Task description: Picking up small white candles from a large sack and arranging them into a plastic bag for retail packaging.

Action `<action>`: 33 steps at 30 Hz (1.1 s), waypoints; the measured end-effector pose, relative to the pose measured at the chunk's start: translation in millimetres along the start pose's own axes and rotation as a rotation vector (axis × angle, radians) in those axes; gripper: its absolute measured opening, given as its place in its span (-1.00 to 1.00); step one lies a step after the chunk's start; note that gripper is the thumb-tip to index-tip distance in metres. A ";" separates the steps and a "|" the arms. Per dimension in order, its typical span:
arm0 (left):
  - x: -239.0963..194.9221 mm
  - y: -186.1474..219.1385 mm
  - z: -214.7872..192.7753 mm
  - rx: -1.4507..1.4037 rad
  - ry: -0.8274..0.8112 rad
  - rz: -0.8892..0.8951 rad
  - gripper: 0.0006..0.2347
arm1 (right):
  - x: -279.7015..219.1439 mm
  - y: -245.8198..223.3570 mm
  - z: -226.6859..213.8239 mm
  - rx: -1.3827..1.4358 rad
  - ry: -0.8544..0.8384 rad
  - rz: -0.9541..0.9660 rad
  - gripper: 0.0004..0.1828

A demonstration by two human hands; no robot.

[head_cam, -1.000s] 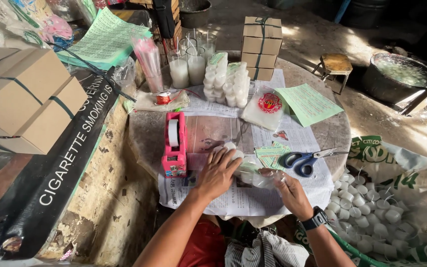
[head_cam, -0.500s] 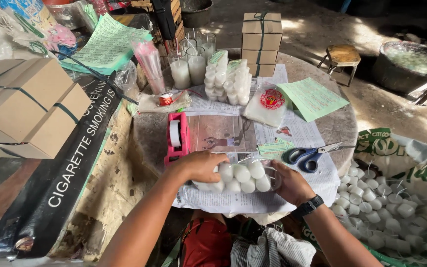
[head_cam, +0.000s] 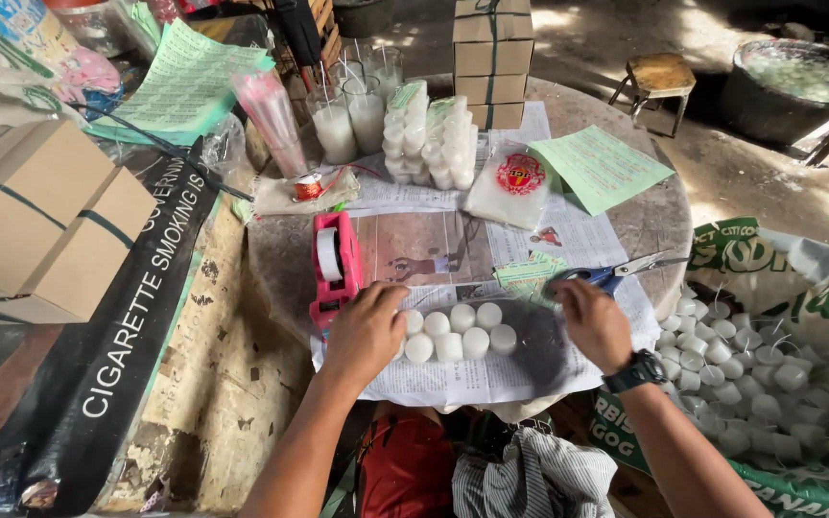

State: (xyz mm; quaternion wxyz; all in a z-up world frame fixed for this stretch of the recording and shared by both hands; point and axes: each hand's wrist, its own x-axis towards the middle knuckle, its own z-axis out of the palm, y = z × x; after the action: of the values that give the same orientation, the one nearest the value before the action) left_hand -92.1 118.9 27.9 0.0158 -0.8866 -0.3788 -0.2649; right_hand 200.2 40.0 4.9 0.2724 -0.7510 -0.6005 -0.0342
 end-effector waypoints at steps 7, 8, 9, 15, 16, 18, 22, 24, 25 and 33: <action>-45.8 24.9 19.8 0.131 0.270 -0.215 -0.78 | -15.1 -49.7 -30.6 0.205 0.246 -0.384 -0.76; -48.7 30.6 28.0 0.172 0.222 -0.223 -0.78 | -17.6 -59.1 -27.0 0.202 0.223 -0.519 -0.75; -47.4 32.0 27.5 0.179 0.222 -0.229 -0.78 | -19.7 -56.5 -16.1 0.209 0.221 -0.524 -0.75; -33.3 25.3 26.4 0.036 0.184 -0.280 -0.68 | -15.1 -37.0 7.7 0.063 0.001 -0.496 -0.61; -32.1 19.1 33.8 0.040 0.220 -0.274 -0.69 | -12.6 -33.3 9.8 0.012 0.030 -0.484 -0.62; -35.5 23.3 36.1 0.038 0.237 -0.271 -0.70 | -19.5 -29.3 14.7 -0.036 0.043 -0.459 -0.63; -15.1 46.6 24.1 0.079 0.423 -0.039 -0.69 | -14.9 -38.6 21.0 -0.056 0.232 -0.563 -0.67; -15.4 54.2 24.4 0.019 0.385 0.037 -0.68 | -19.9 -51.6 23.5 -0.014 0.196 -0.597 -0.66; -14.1 55.7 23.3 -0.005 0.241 -0.014 -0.70 | -19.5 -60.7 21.6 -0.024 0.145 -0.614 -0.68; -13.8 53.3 17.1 -0.095 -0.023 -0.109 -0.71 | -18.8 -85.7 26.7 -0.086 0.072 -0.617 -0.53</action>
State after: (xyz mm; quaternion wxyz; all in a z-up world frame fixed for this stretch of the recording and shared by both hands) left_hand -55.9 75.7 15.7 -0.0451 -0.8675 -0.4136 -0.2726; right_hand 108.7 46.7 6.7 0.2382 -0.5426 -0.7880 -0.1673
